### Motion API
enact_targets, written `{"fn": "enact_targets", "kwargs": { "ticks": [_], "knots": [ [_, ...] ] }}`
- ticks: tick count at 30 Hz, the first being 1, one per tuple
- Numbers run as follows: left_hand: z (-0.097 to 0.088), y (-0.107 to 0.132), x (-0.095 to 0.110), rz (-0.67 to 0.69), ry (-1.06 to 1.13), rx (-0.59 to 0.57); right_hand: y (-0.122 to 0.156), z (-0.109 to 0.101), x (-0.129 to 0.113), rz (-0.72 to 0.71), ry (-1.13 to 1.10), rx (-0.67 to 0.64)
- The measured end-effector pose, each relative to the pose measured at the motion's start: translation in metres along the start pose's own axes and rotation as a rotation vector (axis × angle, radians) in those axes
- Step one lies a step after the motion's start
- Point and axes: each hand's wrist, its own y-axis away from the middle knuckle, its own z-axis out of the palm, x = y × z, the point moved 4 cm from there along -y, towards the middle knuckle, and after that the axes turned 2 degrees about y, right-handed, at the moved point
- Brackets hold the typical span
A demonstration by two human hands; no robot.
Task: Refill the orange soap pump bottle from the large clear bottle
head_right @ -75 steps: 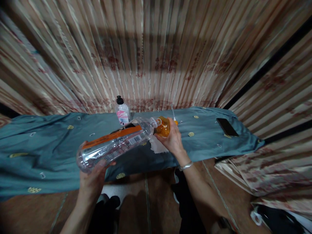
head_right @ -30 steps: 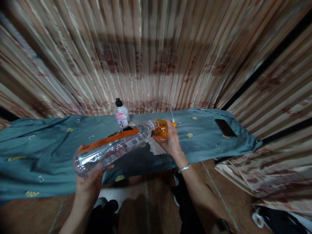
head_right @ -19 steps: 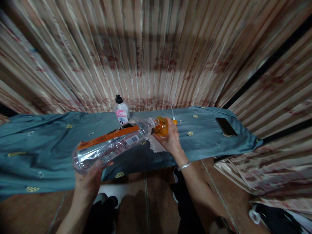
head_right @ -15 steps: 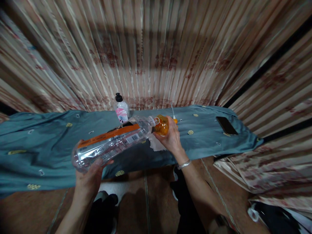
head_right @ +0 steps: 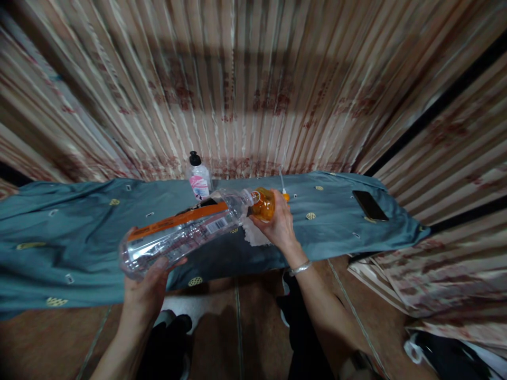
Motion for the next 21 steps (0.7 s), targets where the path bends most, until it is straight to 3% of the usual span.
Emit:
{"fn": "enact_targets", "kwargs": {
  "ticks": [21],
  "knots": [
    [0.0009, -0.0009, -0.0010, 0.007, -0.004, 0.013, 0.0014, 0.0015, 0.0014, -0.027, -0.027, 0.047]
  ]
}}
